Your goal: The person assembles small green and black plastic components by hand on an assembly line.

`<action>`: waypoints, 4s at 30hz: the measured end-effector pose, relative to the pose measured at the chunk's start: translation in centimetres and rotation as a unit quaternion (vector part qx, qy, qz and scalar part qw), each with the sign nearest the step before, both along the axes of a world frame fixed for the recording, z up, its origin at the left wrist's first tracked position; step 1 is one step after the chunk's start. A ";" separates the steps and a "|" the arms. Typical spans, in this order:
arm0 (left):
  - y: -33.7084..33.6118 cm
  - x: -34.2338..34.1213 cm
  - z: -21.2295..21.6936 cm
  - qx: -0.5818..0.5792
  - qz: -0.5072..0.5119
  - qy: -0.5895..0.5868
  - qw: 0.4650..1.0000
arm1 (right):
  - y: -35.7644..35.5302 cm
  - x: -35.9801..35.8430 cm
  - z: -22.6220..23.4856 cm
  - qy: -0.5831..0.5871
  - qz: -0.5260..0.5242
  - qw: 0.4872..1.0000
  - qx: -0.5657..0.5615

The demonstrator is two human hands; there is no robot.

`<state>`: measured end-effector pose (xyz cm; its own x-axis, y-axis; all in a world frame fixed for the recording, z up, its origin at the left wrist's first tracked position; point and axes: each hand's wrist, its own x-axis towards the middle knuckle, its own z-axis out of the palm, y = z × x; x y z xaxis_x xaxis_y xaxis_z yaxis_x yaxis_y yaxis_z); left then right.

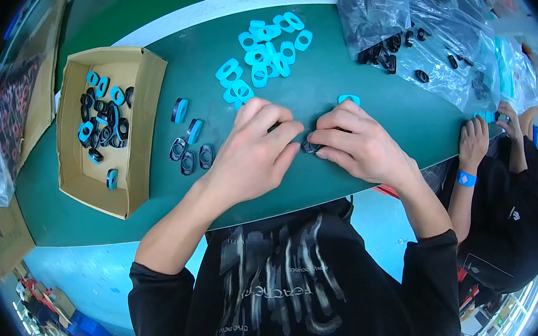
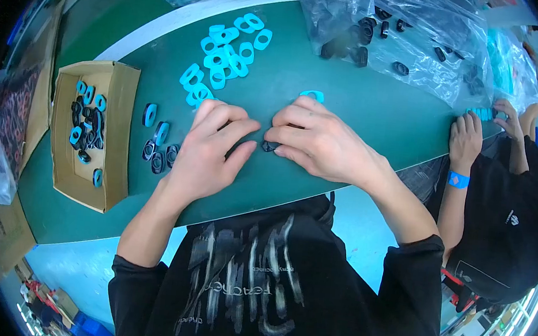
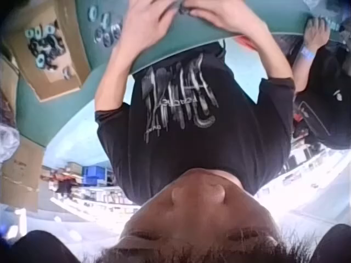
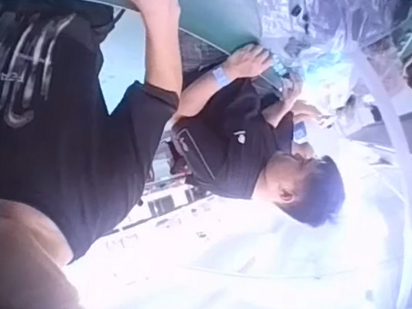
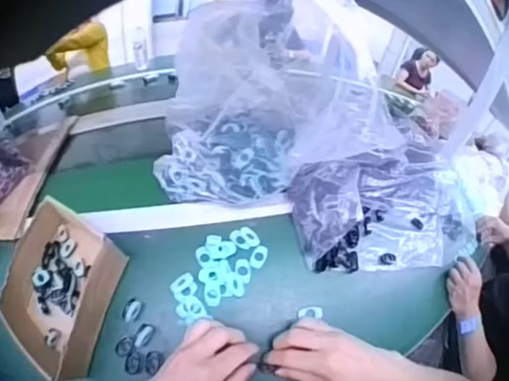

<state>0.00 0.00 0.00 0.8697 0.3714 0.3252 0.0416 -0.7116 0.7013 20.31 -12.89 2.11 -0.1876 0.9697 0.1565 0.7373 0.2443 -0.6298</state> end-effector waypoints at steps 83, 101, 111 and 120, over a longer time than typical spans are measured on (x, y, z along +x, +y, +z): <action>1.4 5.3 2.1 0.148 -0.125 0.093 0.977 | -4.9 2.5 0.1 -0.006 -0.276 0.961 -0.011; 0.1 -3.7 2.5 0.116 0.042 0.096 0.988 | -0.5 -1.4 -0.3 0.000 -0.178 0.984 -0.017; 0.0 -2.7 3.4 0.117 0.012 0.024 0.993 | -2.3 0.4 1.3 -0.112 -0.267 0.956 0.054; -5.4 2.9 -1.1 0.106 0.017 0.051 0.993 | -5.9 0.4 1.6 -0.013 -0.287 0.950 -0.122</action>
<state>2.90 -5.39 -1.09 0.8904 0.3332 0.3100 0.1313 -0.8403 0.5260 20.71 -18.77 3.74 0.3829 0.9200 -0.0832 0.7211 -0.3540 -0.5956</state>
